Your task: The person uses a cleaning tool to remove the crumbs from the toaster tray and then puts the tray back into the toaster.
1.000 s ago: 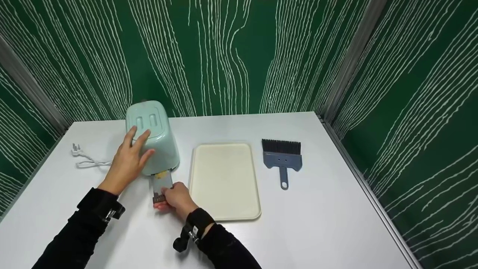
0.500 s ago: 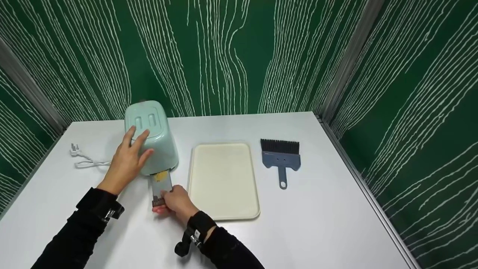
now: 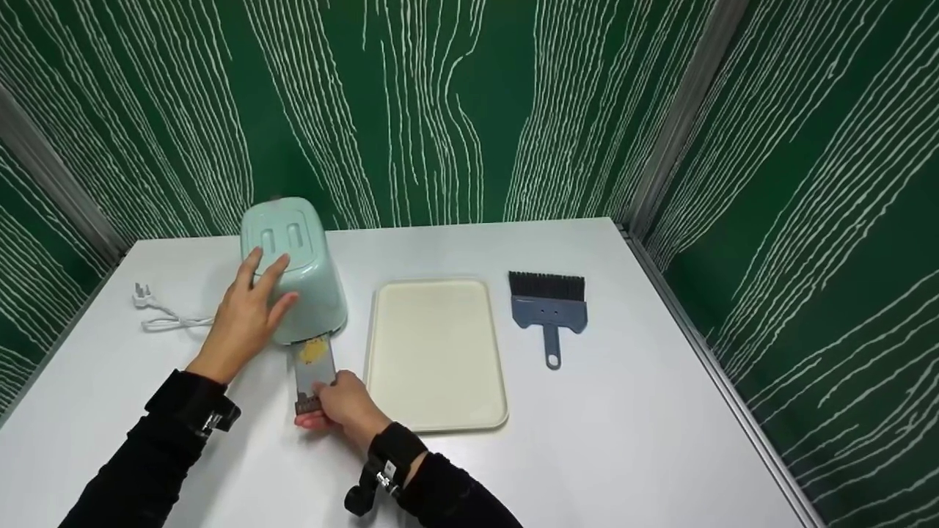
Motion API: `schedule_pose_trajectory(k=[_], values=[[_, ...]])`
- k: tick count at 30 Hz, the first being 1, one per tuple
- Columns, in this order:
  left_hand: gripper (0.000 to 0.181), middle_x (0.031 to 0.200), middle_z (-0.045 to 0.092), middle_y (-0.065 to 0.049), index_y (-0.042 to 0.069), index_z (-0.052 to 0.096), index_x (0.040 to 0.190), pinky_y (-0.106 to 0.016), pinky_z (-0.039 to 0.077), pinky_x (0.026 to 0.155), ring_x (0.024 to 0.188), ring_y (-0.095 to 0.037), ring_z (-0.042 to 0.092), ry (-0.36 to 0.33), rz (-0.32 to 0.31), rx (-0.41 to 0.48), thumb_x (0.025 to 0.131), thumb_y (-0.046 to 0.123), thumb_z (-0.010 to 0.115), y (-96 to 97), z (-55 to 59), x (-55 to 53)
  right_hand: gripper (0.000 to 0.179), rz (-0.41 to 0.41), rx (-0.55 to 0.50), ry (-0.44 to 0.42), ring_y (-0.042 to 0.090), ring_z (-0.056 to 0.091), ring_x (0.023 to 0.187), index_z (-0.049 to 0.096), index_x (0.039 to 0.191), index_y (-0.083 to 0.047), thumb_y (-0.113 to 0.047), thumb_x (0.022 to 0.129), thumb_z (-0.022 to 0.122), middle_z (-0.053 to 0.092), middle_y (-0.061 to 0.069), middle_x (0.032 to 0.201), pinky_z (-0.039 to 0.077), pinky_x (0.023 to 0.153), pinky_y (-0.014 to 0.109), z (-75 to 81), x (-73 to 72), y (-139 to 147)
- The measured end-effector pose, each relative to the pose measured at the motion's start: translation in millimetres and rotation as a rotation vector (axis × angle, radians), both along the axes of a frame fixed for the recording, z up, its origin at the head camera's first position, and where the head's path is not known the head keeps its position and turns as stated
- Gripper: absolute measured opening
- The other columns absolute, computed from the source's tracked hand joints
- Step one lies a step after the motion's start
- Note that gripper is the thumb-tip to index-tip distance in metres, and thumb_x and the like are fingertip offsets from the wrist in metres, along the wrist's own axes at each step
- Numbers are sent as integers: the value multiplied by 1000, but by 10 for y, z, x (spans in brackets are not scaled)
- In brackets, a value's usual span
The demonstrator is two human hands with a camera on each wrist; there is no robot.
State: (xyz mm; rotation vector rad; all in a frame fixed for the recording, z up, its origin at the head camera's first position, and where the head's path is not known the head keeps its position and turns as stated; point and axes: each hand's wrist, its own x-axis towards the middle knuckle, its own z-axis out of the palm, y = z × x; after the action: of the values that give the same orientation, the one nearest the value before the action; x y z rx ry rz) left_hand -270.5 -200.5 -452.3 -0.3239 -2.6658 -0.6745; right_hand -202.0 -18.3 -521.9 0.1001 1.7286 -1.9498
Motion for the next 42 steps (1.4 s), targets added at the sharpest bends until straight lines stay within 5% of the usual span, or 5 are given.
schedule_pose_trajectory(k=[42], values=[[60,171,27,-28,16,46,162,-69,50,111,145,-59,45,94,-17,-13,108,35,65,11,-4,-9,21,54,6,37,14,74,62,52,123,4,-14,112,53,74,18,87,64,60,24,55,369,277]])
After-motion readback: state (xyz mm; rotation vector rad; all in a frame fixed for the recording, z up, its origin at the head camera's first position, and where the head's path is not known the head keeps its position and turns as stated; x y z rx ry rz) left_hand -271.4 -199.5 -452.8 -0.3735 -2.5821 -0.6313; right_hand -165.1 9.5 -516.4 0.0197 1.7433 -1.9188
